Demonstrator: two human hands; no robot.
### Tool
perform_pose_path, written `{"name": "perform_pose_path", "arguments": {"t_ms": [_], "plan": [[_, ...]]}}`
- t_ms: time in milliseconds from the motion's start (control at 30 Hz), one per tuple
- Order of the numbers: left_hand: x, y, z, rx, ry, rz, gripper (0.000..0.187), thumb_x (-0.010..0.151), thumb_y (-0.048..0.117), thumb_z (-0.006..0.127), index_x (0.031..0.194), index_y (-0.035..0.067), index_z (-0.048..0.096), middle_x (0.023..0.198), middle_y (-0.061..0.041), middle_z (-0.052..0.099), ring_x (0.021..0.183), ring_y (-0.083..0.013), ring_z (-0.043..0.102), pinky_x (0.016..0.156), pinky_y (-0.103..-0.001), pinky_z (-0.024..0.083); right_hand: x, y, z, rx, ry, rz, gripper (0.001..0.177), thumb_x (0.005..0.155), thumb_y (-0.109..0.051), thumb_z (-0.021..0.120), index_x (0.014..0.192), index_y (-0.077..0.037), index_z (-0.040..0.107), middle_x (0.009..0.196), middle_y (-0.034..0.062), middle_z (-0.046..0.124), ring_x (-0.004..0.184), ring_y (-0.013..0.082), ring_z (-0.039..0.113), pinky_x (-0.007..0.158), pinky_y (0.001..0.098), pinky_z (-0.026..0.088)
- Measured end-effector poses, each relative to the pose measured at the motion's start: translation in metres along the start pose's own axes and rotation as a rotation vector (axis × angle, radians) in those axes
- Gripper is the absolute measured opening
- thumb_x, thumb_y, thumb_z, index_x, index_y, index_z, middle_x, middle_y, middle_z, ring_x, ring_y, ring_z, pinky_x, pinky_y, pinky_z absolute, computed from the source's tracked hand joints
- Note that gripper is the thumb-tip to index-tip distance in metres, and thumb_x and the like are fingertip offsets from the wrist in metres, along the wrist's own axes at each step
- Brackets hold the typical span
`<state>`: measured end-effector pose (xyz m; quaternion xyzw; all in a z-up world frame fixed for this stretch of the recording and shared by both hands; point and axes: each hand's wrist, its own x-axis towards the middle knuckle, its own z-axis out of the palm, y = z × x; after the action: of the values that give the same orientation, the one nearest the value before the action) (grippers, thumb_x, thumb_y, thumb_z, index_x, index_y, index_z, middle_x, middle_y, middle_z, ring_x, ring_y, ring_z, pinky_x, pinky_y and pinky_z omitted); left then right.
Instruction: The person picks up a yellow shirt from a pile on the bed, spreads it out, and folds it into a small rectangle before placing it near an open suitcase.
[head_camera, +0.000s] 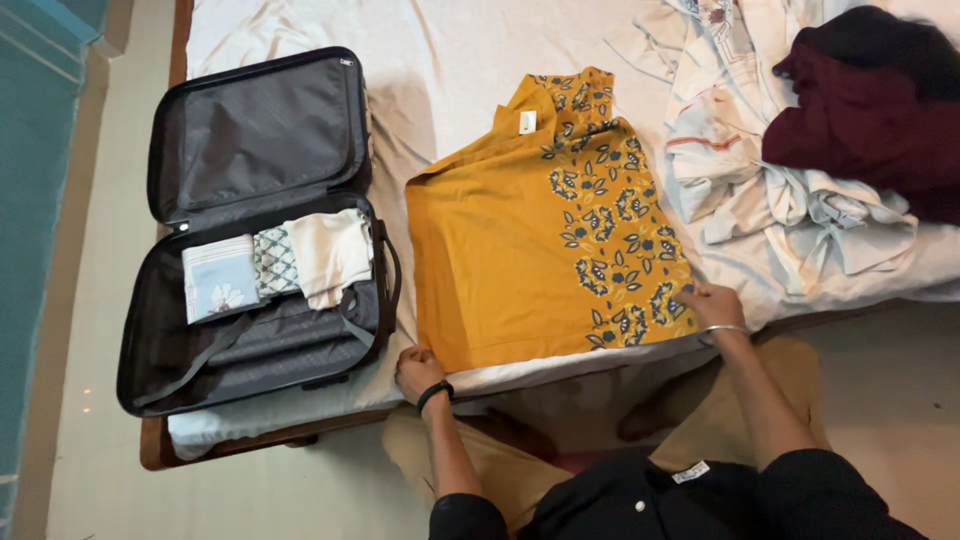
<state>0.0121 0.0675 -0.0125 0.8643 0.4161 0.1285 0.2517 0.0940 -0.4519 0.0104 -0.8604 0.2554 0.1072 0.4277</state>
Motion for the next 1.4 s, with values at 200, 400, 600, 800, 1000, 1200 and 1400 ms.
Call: {"name": "perform_pose_path", "arguments": {"t_ms": [200, 400, 600, 800, 1000, 1200, 1400], "plan": [[0.002, -0.01, 0.017, -0.008, 0.06, -0.016, 0.02, 0.089, 0.021, 0.068, 0.098, 0.005, 0.075, 0.096, -0.021, 0.075, 0.089, -0.0408, 0.071, 0.082, -0.05, 0.055, 0.019, 0.018, -0.002, 0.99, -0.047, 0.161, 0.024, 0.089, -0.017, 0.081, 0.102, 0.002, 0.074, 0.099, 0.0086, 0.076, 0.083, 0.016, 0.07, 0.074, 0.0277, 0.055], [-0.006, -0.006, 0.01, -0.066, 0.025, -0.039, 0.02, 0.088, 0.024, 0.067, 0.098, 0.008, 0.074, 0.092, -0.02, 0.075, 0.089, -0.0413, 0.071, 0.08, -0.051, 0.055, 0.025, 0.027, -0.02, 0.833, 0.101, -0.006, 0.031, 0.084, -0.002, 0.08, 0.112, 0.006, 0.07, 0.099, 0.0102, 0.074, 0.081, 0.0137, 0.07, 0.075, 0.0259, 0.056], [-0.03, -0.001, -0.01, 0.048, -0.116, -0.019, 0.02, 0.088, 0.025, 0.066, 0.097, 0.01, 0.075, 0.097, -0.02, 0.075, 0.093, -0.0418, 0.071, 0.083, -0.05, 0.056, 0.031, 0.032, -0.043, 0.561, 0.337, -0.12, 0.027, 0.082, -0.005, 0.084, 0.105, 0.005, 0.074, 0.094, 0.0092, 0.075, 0.078, 0.0122, 0.068, 0.071, 0.0249, 0.055], [-0.054, 0.017, -0.035, 0.155, -0.151, -0.154, 0.02, 0.09, 0.028, 0.062, 0.099, 0.015, 0.075, 0.1, -0.02, 0.074, 0.094, -0.0452, 0.07, 0.081, -0.054, 0.056, 0.019, 0.046, -0.041, 0.27, 0.343, -0.124, 0.033, 0.078, -0.017, 0.088, 0.105, 0.0, 0.078, 0.092, 0.0114, 0.077, 0.077, 0.0143, 0.07, 0.072, 0.0281, 0.055], [-0.066, 0.028, -0.029, 0.157, -0.126, -0.03, 0.026, 0.09, 0.024, 0.064, 0.111, 0.009, 0.066, 0.118, -0.015, 0.072, 0.115, -0.0386, 0.064, 0.093, -0.052, 0.053, 0.001, 0.026, -0.021, -0.122, 0.592, -0.416, 0.038, 0.081, -0.009, 0.079, 0.118, -0.003, 0.073, 0.114, 0.0171, 0.074, 0.102, 0.0342, 0.072, 0.09, 0.042, 0.056], [-0.103, 0.078, 0.009, -0.021, 0.093, 0.7, 0.059, 0.087, 0.023, 0.068, 0.136, -0.005, 0.051, 0.144, -0.031, 0.048, 0.14, -0.0493, 0.04, 0.121, -0.055, 0.03, -0.055, -0.039, 0.047, -0.138, 0.371, -0.905, 0.034, 0.084, -0.004, 0.064, 0.118, 0.0, 0.067, 0.125, 0.0202, 0.066, 0.124, 0.0376, 0.061, 0.11, 0.0458, 0.048], [-0.15, 0.132, 0.059, 0.0, -0.284, 0.962, 0.06, 0.091, 0.023, 0.061, 0.15, 0.012, 0.05, 0.16, -0.02, 0.041, 0.147, -0.0411, 0.035, 0.118, -0.059, 0.025, -0.078, -0.059, 0.136, -0.249, 0.16, -1.015, 0.047, 0.094, -0.019, 0.064, 0.134, 0.004, 0.059, 0.148, 0.0232, 0.053, 0.143, 0.0384, 0.046, 0.12, 0.0462, 0.037]]}}
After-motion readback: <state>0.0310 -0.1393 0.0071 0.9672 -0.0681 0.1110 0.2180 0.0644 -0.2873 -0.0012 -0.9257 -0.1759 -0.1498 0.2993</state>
